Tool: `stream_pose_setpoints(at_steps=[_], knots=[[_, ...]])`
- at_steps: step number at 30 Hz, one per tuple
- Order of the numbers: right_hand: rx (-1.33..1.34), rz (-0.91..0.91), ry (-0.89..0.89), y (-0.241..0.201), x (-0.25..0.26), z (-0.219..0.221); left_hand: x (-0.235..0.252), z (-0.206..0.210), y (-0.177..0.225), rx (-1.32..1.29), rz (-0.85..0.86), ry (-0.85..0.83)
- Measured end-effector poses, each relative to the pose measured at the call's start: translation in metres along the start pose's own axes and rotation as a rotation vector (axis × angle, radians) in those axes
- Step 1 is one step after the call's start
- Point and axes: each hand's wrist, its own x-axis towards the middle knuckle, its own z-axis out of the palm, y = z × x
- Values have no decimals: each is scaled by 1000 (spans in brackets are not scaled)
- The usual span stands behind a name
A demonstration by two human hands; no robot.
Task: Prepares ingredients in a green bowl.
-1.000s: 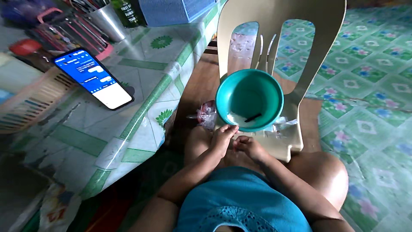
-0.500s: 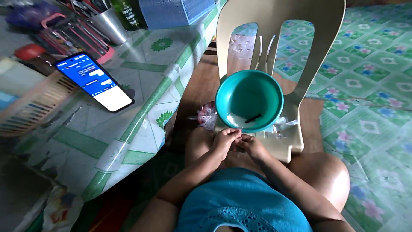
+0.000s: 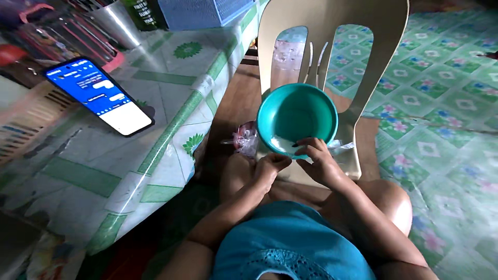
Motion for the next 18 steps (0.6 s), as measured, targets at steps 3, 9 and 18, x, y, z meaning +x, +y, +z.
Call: stream_pose_setpoints(at_steps=[3, 9, 18], knots=[[-99, 1, -157, -2, 10, -2, 0, -2, -1, 17, 13, -19], [-198, 2, -157, -3, 52, -17, 9, -21, 9, 370, 189, 75], [-785, 396, -908, 84, 102, 8, 97, -38, 136, 490, 1017, 303]])
